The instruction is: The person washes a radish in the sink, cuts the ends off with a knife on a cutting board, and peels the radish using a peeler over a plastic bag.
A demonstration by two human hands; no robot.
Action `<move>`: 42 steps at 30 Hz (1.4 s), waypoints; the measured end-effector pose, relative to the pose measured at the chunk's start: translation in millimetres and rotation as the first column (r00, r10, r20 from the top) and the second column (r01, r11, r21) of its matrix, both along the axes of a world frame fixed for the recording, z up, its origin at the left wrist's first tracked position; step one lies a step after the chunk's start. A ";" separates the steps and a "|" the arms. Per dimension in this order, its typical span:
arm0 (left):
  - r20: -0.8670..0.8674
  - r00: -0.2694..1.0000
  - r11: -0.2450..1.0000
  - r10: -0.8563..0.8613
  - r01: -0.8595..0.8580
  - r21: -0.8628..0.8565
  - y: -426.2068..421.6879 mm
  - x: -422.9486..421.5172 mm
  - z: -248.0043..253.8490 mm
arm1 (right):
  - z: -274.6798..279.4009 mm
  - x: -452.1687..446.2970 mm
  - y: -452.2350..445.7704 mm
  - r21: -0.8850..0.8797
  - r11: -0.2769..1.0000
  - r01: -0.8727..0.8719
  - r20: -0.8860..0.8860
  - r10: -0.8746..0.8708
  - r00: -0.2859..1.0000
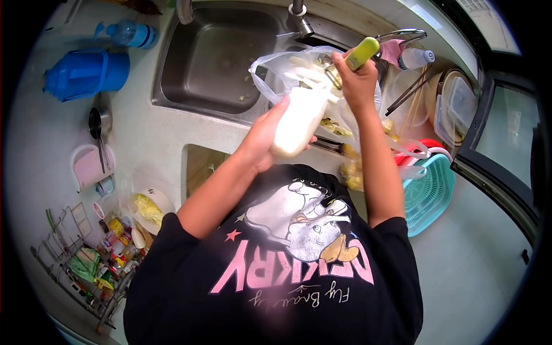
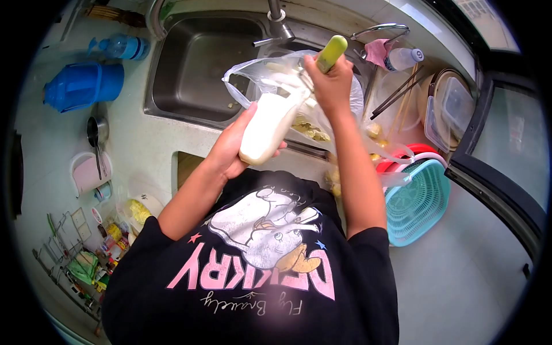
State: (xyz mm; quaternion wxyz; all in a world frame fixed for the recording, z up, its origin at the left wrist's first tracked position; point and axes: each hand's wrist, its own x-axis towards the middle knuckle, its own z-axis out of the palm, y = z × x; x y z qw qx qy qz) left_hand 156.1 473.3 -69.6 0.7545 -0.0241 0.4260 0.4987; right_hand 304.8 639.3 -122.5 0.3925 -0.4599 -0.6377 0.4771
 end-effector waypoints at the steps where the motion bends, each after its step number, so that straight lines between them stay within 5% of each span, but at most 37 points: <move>1: -0.003 1.000 1.000 0.018 -0.018 0.011 1.4 1.1 2.1 | -15.7 8.3 12.6 0.174 0.985 -0.012 0.155 -0.015 0.988; 5: -0.046 0.993 0.993 0.105 -0.103 0.059 4.3 2.0 -5.9 | -5.6 10.9 7.9 0.542 0.822 -0.175 0.438 -0.099 0.893; 7: -0.065 0.989 0.990 0.133 -0.129 0.064 9.2 -0.1 -8.9 | 5.0 10.3 1.0 0.602 0.795 -0.073 0.374 -0.200 0.906; 9: -0.078 0.992 0.994 0.101 -0.097 0.053 12.7 -3.5 -8.1 | 9.7 9.3 -10.1 0.532 0.835 0.142 0.244 -0.312 0.918; 10: -0.083 0.993 0.996 0.083 -0.080 0.047 13.2 -3.8 -7.8 | 15.5 8.0 -18.8 0.318 0.924 0.213 0.116 -0.261 0.959; 13: -0.106 0.991 0.996 0.087 -0.085 0.023 15.8 -0.1 -9.0 | 45.8 -0.4 -52.6 -0.195 0.979 0.056 -0.265 -0.108 0.958; 16: -0.052 0.984 0.984 0.171 -0.173 -0.038 18.0 7.5 -13.5 | 68.2 -12.8 -84.6 -0.117 0.968 -0.220 -0.286 0.179 0.941; 17: -0.006 0.985 0.984 0.174 -0.174 -0.026 17.7 8.3 -13.4 | 55.3 -17.3 -87.7 0.055 0.974 -0.221 -0.175 0.227 0.958; 22: 0.025 0.999 0.999 0.032 -0.033 0.040 7.3 1.4 -3.6 | 49.3 -17.3 -43.0 -0.303 0.930 -0.210 -0.305 0.114 0.945; 25: -0.004 1.000 1.000 0.012 -0.012 -0.020 5.6 -0.3 -1.8 | 2.2 -12.3 0.0 0.036 0.999 0.005 0.008 -0.005 1.000; 28: -0.023 0.998 0.998 0.063 -0.062 0.023 4.2 0.0 3.2 | -10.0 0.5 23.3 0.458 0.889 -0.026 0.283 -0.118 0.952; 31: -0.129 0.985 0.992 0.114 -0.106 0.065 4.3 -1.1 -1.1 | 9.3 3.8 17.6 0.541 0.841 0.029 0.242 -0.188 0.952; 32: -0.120 0.986 0.992 0.119 -0.113 0.061 5.6 -1.4 -0.6 | 21.1 0.5 8.4 0.392 0.912 0.117 0.143 -0.186 0.972; 35: -0.078 0.988 0.991 0.130 -0.126 0.051 8.3 0.1 -3.0 | 65.7 -7.0 -33.0 -0.102 0.995 0.022 -0.182 -0.040 0.982; 37: -0.030 0.990 0.990 0.136 -0.135 0.045 9.3 1.3 -7.2 | 70.5 -14.6 -64.4 -0.047 0.975 -0.215 -0.333 0.188 0.924; 39: 0.088 0.975 0.979 0.203 -0.202 -0.021 13.5 4.9 -4.9 | 70.3 -17.6 -81.7 0.060 0.927 -0.371 -0.184 0.375 0.908; 42: 0.152 0.972 0.984 0.179 -0.179 -0.016 15.1 3.0 6.8 | 60.4 -21.8 -84.3 -0.093 0.933 -0.347 -0.197 0.324 0.925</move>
